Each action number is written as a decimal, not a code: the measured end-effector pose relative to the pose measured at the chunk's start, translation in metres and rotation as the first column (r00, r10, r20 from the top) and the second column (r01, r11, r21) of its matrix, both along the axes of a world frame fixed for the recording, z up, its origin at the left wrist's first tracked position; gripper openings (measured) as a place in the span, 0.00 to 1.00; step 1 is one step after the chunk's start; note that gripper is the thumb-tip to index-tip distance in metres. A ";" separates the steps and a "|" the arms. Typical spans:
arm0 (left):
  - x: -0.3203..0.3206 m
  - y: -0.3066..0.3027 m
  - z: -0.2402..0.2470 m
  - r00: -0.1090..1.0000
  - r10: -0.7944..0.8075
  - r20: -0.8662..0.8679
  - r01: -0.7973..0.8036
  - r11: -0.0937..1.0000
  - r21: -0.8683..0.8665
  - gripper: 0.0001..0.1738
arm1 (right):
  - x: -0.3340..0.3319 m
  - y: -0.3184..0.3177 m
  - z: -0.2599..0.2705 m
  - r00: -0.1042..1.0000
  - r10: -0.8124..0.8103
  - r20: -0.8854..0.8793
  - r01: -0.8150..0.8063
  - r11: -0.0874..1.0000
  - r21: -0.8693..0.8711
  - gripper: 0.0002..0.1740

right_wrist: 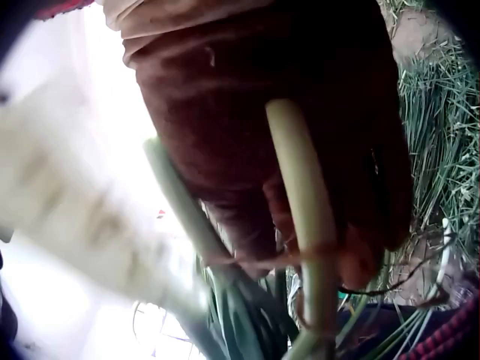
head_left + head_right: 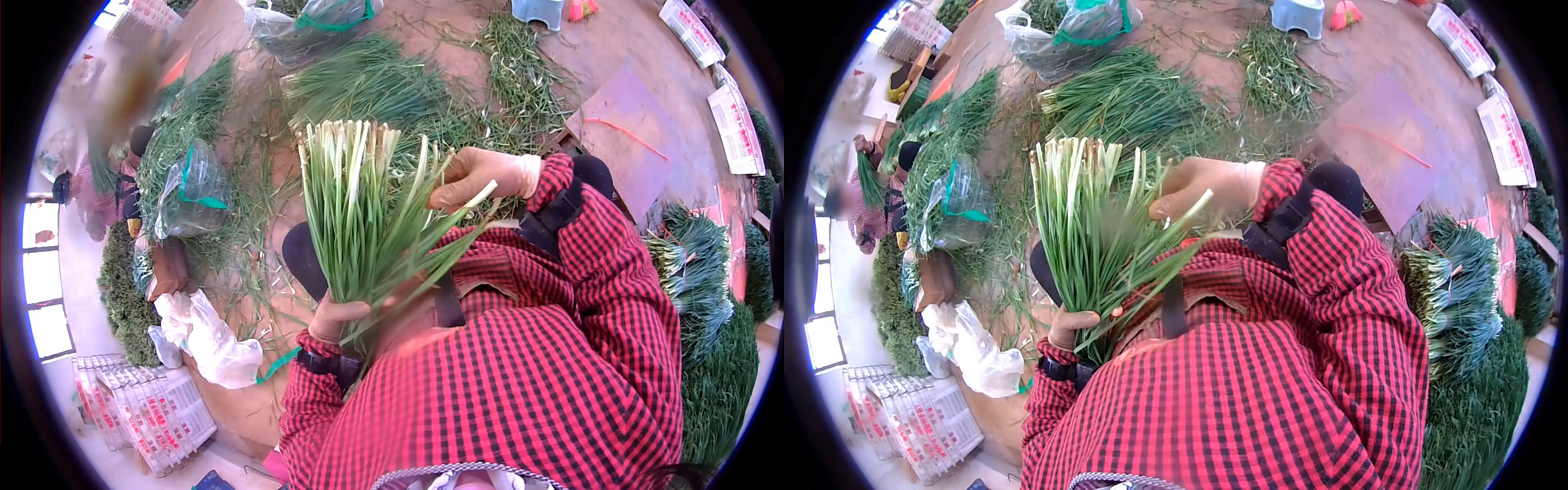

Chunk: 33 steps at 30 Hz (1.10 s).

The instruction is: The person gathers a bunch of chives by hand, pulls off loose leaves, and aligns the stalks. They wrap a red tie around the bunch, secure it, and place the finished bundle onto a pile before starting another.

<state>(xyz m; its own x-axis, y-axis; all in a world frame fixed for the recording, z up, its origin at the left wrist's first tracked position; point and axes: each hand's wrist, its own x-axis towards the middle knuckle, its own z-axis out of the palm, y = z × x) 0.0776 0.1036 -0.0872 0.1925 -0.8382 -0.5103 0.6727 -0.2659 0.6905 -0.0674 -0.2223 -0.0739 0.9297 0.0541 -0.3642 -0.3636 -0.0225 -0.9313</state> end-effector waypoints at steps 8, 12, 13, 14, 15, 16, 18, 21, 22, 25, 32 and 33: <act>-0.001 0.001 -0.004 0.998 0.060 0.014 -0.060 0.998 -0.023 0.37 | -0.022 -0.032 0.014 0.823 -0.505 0.260 0.530 0.848 -0.028 0.09; 0.020 0.009 -0.015 0.996 -0.054 -0.067 0.053 0.998 -0.017 0.37 | -0.041 -0.077 -0.003 0.710 -0.646 0.280 0.701 0.611 -0.368 0.18; 0.020 0.008 -0.016 0.998 -0.033 -0.058 0.033 0.999 -0.007 0.36 | -0.040 -0.074 -0.003 0.727 -0.608 0.320 0.681 0.574 -0.456 0.20; 0.019 0.007 -0.016 0.999 -0.012 -0.050 0.012 1.000 0.005 0.36 | -0.039 -0.069 -0.004 0.745 -0.565 0.354 0.657 0.528 -0.539 0.23; 0.018 0.006 -0.015 0.999 0.009 -0.042 -0.009 1.000 0.018 0.36 | -0.037 -0.062 -0.004 0.764 -0.520 0.381 0.629 0.475 -0.615 0.27; 0.017 0.006 -0.015 0.999 0.019 -0.037 -0.018 0.999 0.026 0.35 | -0.036 -0.053 -0.004 0.785 -0.473 0.400 0.599 0.415 -0.684 0.30; 0.016 0.006 -0.015 0.999 0.039 -0.022 -0.038 0.998 0.042 0.34 | -0.033 -0.031 0.007 0.824 -0.499 0.267 0.544 0.569 -0.616 0.33; 0.010 0.001 -0.004 0.993 0.114 0.000 -0.114 0.991 0.071 0.33 | -0.022 0.008 0.018 0.872 -0.449 -0.195 0.415 0.890 -0.192 0.29; 0.010 0.002 -0.003 0.993 0.115 0.011 -0.115 0.991 0.065 0.33 | -0.019 0.016 0.003 0.904 -0.405 -0.137 0.389 0.912 -0.130 0.24; 0.010 0.003 -0.004 0.993 0.114 0.017 -0.115 0.992 0.054 0.33 | -0.013 0.026 -0.014 0.882 -0.466 -0.069 0.466 0.885 -0.014 0.19; 0.004 -0.002 -0.004 0.988 0.141 0.059 -0.144 0.988 0.054 0.31 | -0.003 0.011 -0.002 0.859 -0.474 -0.195 0.496 0.864 0.083 0.17; 0.004 -0.004 -0.001 0.989 0.135 0.061 -0.138 0.989 0.055 0.31 | -0.002 0.013 -0.002 0.855 -0.501 -0.135 0.511 0.858 0.050 0.16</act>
